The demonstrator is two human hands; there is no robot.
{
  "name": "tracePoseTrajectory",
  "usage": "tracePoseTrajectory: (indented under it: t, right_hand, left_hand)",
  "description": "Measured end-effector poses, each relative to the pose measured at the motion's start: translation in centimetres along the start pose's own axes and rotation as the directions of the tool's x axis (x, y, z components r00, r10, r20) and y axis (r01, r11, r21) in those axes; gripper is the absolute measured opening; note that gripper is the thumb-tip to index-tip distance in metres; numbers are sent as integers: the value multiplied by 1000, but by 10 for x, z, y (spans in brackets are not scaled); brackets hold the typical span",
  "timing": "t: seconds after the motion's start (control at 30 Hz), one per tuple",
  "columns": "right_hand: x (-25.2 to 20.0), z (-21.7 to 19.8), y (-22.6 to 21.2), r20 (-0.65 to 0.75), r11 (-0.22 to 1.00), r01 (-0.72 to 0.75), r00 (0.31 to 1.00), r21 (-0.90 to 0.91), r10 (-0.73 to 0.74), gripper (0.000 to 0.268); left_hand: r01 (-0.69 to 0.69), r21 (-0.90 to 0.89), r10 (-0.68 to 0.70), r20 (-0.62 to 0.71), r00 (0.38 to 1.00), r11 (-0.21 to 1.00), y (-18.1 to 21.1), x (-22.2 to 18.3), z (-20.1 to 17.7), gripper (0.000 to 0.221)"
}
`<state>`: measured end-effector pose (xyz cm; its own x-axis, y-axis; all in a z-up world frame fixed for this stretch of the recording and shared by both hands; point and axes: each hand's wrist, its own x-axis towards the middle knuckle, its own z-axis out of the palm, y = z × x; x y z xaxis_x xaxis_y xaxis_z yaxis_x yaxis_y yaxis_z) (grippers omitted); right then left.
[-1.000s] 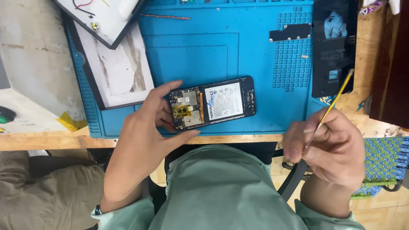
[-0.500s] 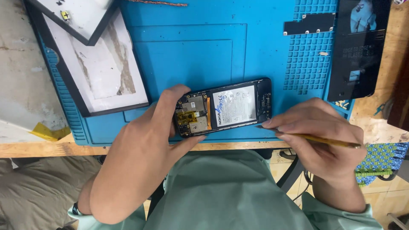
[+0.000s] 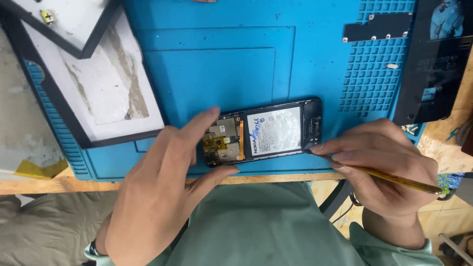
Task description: Disassembling a smartphone to replace or repair internal components like the battery and screen
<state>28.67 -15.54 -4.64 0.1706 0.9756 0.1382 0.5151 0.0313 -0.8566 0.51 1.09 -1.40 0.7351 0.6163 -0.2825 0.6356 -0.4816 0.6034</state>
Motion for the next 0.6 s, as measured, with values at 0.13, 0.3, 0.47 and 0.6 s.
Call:
tracePoseTrajectory:
  t: [0.13,0.3,0.47,0.6]
  right_hand:
    - [0,-3,-1,22,999,-22,1000,-37,22,13]
    - [6,0,-9,41,999,-14,999,-43,16,13]
    - [14,3,-12,47,997,41,998,-59,-38,16]
    - [9,-7,-15,179,982,137,977,-130,-112,15]
  left_hand:
    - [-240,31,240,-12,971,970,-9,8,4,71]
    - [-338,4,338,-33,941,941,-8,13,8,71]
    - [-375,48,378,-71,923,926,-3,18,9,59]
    - [-374,69,379,-89,921,925,0,17,11,54]
